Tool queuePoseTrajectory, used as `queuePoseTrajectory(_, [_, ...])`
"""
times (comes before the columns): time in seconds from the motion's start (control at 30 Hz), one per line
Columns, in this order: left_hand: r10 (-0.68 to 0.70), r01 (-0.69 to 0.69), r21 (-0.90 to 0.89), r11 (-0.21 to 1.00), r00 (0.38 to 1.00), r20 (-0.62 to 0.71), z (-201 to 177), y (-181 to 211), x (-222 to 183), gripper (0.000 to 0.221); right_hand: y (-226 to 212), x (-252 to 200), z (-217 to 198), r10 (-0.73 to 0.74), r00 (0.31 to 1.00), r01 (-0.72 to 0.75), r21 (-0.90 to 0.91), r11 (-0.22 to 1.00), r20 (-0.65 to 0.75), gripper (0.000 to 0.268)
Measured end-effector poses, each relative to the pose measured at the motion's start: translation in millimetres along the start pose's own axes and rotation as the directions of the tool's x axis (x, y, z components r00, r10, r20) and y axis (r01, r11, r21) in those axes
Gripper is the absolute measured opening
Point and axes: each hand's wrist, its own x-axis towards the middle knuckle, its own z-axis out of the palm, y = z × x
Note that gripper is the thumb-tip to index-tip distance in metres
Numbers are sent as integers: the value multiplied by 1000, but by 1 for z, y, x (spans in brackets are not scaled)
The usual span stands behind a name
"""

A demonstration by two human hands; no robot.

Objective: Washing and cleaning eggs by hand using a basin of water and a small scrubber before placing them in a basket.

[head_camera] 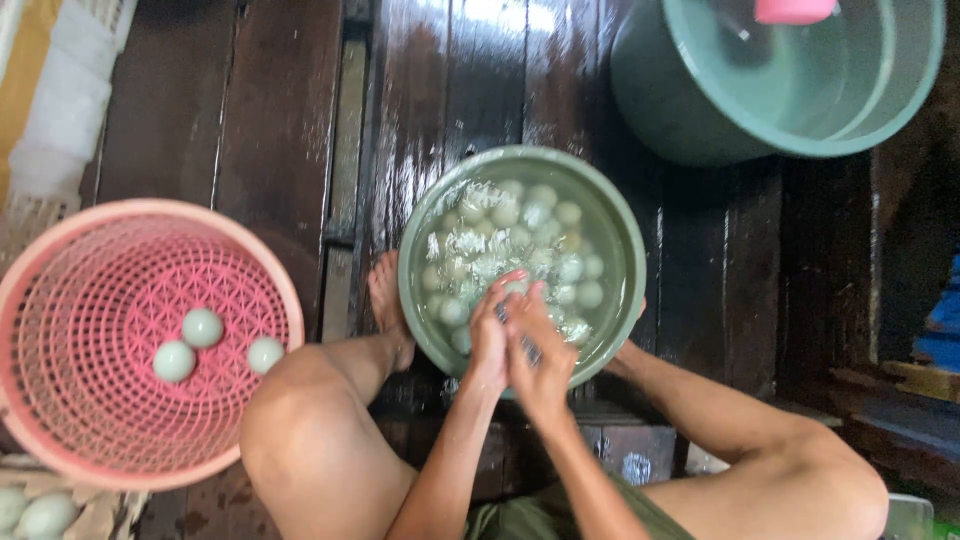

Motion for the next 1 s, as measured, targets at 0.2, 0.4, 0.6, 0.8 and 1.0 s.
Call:
queuePoseTrajectory(0.2, [-19,19,26,999,1000,-13,-25,-32,14,38,15,0,-6,112,993,-112,7,994,-26,21])
queuePoseTrajectory(0.4, [-51,46,-58,997,994,-99,-19,-78,32,39,52,11,-12,-25,999,26,-34,999,39,22])
queuePoseTrajectory(0.6, [-47,47,-15,999,999,2,-10,-55,18,36,39,-14,-23,-142,984,155,-127,980,107,27])
queuePoseTrajectory(0.8, [-97,106,-175,979,994,58,-16,-74,32,31,32,-5,-23,-161,983,170,-112,979,84,22])
queuePoseTrajectory(1.0, [-115,120,-198,973,993,37,-13,-60,36,29,52,4,-20,-95,987,112,-138,984,128,28])
